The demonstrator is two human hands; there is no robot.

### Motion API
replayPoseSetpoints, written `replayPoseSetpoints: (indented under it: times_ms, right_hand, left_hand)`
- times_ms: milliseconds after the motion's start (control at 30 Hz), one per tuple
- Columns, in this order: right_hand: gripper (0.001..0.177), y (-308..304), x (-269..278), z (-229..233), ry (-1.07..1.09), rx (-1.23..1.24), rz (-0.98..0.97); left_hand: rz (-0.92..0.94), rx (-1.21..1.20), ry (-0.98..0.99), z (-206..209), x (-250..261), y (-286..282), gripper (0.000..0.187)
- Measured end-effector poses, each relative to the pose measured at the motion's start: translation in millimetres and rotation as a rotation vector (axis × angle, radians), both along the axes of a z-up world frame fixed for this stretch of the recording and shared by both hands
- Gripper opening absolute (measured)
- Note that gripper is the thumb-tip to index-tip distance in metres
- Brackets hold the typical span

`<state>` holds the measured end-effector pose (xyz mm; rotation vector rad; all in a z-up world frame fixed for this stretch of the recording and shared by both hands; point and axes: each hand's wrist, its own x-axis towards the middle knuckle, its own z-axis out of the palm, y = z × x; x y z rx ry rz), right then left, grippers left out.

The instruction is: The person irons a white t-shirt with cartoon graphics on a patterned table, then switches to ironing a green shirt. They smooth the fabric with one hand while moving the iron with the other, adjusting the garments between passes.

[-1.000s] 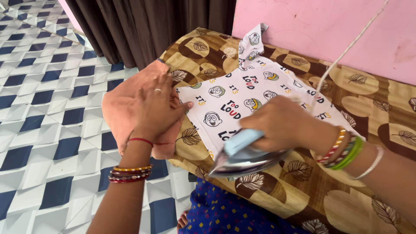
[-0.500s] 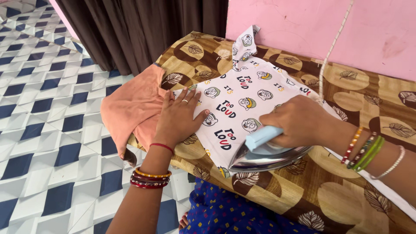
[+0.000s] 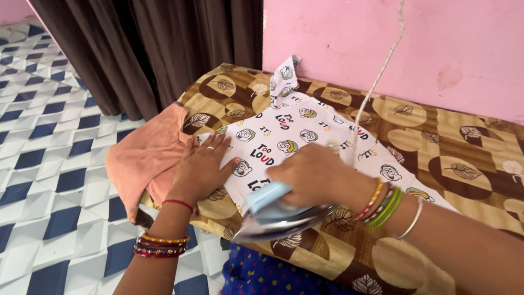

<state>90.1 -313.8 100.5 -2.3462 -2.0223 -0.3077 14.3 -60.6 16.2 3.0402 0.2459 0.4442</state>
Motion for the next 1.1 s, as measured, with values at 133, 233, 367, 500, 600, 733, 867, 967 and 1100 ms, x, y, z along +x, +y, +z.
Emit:
replayPoseSetpoints:
  times_ms: [133,233,367,500,600,733,867,967,1100]
  right_hand:
    - [0.034,-44,57,0,-0.035,-0.083,-0.265]
    - [0.036,-85,97,3,-0.052,-0.217,-0.569]
    - [0.032,-118,117,-2,-0.132,-0.002,-0.461]
    - [0.034,-93,100,-6,-0.1,-0.092,-0.415]
    - [0.029,-56,72,-9,-0.083,-0.026,-0.241]
    - [0.028,-18,40,-9,-0.091,0.032,-0.12]
    - [0.028,-5,47,-2,-0.104,-0.003,-0.329]
    - [0.027,-5,71,1,-0.131,0.038,-0.508]
    - [0.026,-18,101,-5,-0.125,0.066,-0.716]
  left_hand:
    - [0.001,0.018,-0.01,-3,1,1,0.071]
    - [-0.001,0.023,-0.032,-7,1,2,0.07]
    - [0.021,0.047,-0.075,-8,5,-2,0.068]
    - [0.054,-0.039,-0.068,-6,20,-15,0.058]
    - [0.062,-0.081,-0.102,-8,32,-21,0.055]
    - [0.058,-0.108,-0.129,-16,32,-15,0.053]
    - [0.059,-0.033,-0.105,-25,33,-12,0.053]
    - [0.058,-0.022,-0.097,-25,35,-12,0.054]
    - [0.062,-0.012,-0.087,-26,34,-11,0.055]
